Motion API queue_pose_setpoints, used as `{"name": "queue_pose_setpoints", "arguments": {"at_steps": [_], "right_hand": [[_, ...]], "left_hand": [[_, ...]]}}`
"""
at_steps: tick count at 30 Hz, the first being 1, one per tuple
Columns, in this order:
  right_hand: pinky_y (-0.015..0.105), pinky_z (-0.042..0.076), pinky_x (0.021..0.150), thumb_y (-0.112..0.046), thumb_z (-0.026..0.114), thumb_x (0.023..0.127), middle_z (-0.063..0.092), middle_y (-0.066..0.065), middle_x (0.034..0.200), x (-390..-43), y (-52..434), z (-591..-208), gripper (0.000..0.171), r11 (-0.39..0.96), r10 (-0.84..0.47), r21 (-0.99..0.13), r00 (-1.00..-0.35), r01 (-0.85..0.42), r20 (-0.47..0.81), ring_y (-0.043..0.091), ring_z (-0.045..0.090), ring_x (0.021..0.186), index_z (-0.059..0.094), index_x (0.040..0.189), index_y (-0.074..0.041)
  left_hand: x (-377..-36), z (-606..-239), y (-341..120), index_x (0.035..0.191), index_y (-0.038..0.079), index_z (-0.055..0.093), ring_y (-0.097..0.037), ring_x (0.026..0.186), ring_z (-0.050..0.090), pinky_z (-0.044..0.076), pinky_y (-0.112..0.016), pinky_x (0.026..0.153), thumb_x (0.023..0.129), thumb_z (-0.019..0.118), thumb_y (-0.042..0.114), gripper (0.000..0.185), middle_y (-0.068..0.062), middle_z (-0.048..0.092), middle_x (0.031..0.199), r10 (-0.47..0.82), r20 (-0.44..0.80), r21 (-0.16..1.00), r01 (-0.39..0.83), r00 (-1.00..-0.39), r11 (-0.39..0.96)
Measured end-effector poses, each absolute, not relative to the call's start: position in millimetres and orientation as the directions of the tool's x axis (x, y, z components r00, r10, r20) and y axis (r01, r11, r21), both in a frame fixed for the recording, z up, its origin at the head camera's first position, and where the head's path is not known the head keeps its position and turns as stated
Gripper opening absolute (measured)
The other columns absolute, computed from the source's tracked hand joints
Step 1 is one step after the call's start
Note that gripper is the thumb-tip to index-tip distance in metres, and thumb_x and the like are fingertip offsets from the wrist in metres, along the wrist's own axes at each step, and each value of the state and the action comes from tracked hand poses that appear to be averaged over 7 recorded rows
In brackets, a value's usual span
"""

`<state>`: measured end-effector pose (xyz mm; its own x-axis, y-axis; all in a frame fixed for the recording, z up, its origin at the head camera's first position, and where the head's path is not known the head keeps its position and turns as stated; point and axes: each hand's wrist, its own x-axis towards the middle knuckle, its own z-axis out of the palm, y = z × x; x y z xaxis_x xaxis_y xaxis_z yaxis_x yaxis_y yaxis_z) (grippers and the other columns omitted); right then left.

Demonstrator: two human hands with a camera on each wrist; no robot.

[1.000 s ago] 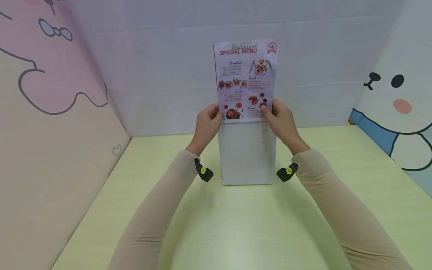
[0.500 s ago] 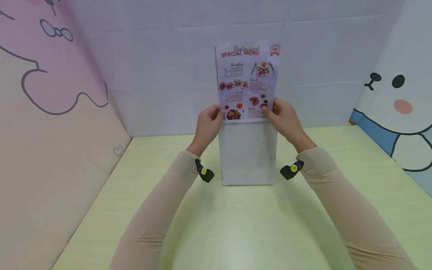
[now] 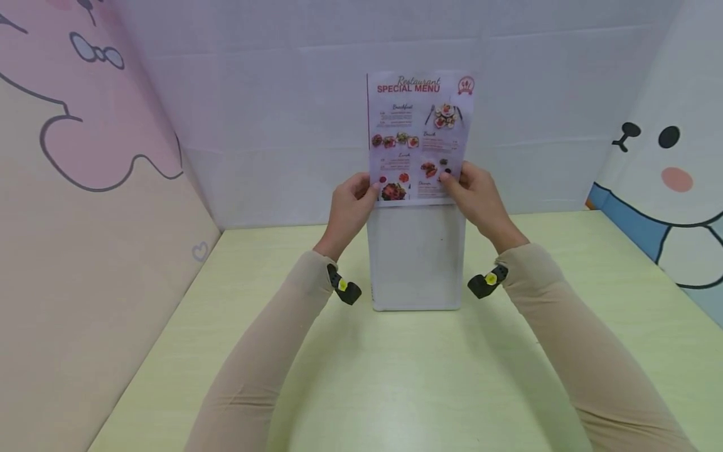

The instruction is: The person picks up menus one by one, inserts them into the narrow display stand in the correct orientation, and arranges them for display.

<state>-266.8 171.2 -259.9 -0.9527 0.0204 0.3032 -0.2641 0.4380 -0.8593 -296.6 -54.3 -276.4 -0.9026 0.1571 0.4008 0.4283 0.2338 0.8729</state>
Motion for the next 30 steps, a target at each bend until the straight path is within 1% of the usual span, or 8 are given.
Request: {"name": "queue_pose_setpoints", "arguments": {"at_steps": [4,8,12,17,20,25,30], "right_hand": [[0.026,0.045,0.082,-0.028,0.050,0.100,0.062,0.021,0.126,-270.0,174.1,-260.6,0.041,0.436,0.020,-0.860,-0.953,-0.265,0.303,0.019,0.056,0.098,0.053,0.130,0.001],[0.024,0.044,0.080,-0.028,0.050,0.100,0.062,0.020,0.125,-272.4,176.3,-260.4,0.040,0.435,0.026,-0.864,-0.955,-0.255,0.295,0.017,0.055,0.095,0.054,0.130,-0.001],[0.025,0.043,0.079,-0.029,0.050,0.100,0.062,0.019,0.127,-274.5,177.6,-260.0,0.041,0.428,0.038,-0.872,-0.959,-0.239,0.281,0.017,0.055,0.094,0.054,0.131,-0.002],[0.027,0.043,0.082,-0.030,0.049,0.100,0.061,0.018,0.128,-277.0,177.4,-260.7,0.042,0.416,0.040,-0.879,-0.962,-0.230,0.271,0.019,0.056,0.099,0.053,0.132,-0.003],[0.027,0.043,0.082,-0.030,0.050,0.100,0.061,0.018,0.128,-277.3,177.0,-261.9,0.042,0.411,0.041,-0.881,-0.961,-0.232,0.272,0.018,0.057,0.099,0.053,0.133,-0.004],[0.024,0.042,0.078,-0.028,0.051,0.099,0.063,0.019,0.126,-276.7,176.8,-262.9,0.041,0.400,0.049,-0.884,-0.957,-0.242,0.285,0.015,0.057,0.095,0.055,0.131,-0.002],[0.024,0.044,0.081,-0.027,0.051,0.099,0.063,0.017,0.126,-277.1,176.5,-264.8,0.041,0.400,0.051,-0.883,-0.956,-0.246,0.289,0.015,0.058,0.099,0.054,0.132,-0.003]], "left_hand": [[-301.7,-273.9,-53.7,0.123,0.004,0.060,-0.019,0.101,0.064,0.051,-0.030,0.086,0.096,0.057,0.012,0.028,-0.013,0.068,0.114,0.169,0.411,0.876,0.440,-0.896,0.197],[-308.2,-274.6,-52.3,0.128,0.005,0.057,-0.019,0.102,0.064,0.051,-0.028,0.086,0.096,0.057,0.011,0.032,-0.014,0.067,0.116,0.184,0.432,0.877,0.459,-0.883,0.140],[-312.9,-277.0,-49.5,0.125,0.001,0.058,-0.019,0.101,0.064,0.051,-0.026,0.085,0.096,0.057,0.010,0.030,-0.017,0.066,0.115,0.186,0.437,0.882,0.460,-0.880,0.103],[-314.5,-278.7,-47.3,0.120,0.000,0.060,-0.016,0.096,0.063,0.050,-0.023,0.081,0.097,0.055,0.010,0.026,-0.017,0.067,0.114,0.173,0.428,0.889,0.448,-0.887,0.099],[-314.0,-278.7,-47.2,0.117,-0.001,0.060,-0.014,0.094,0.062,0.050,-0.021,0.079,0.097,0.055,0.010,0.023,-0.017,0.067,0.113,0.174,0.431,0.887,0.451,-0.885,0.101],[-314.0,-278.7,-46.9,0.114,-0.001,0.060,-0.012,0.091,0.062,0.049,-0.021,0.078,0.097,0.055,0.010,0.021,-0.016,0.067,0.111,0.173,0.424,0.890,0.444,-0.889,0.104],[-313.9,-280.4,-46.9,0.113,0.000,0.060,-0.013,0.091,0.062,0.049,-0.021,0.078,0.097,0.055,0.010,0.020,-0.015,0.068,0.111,0.173,0.430,0.886,0.451,-0.886,0.107]]}}
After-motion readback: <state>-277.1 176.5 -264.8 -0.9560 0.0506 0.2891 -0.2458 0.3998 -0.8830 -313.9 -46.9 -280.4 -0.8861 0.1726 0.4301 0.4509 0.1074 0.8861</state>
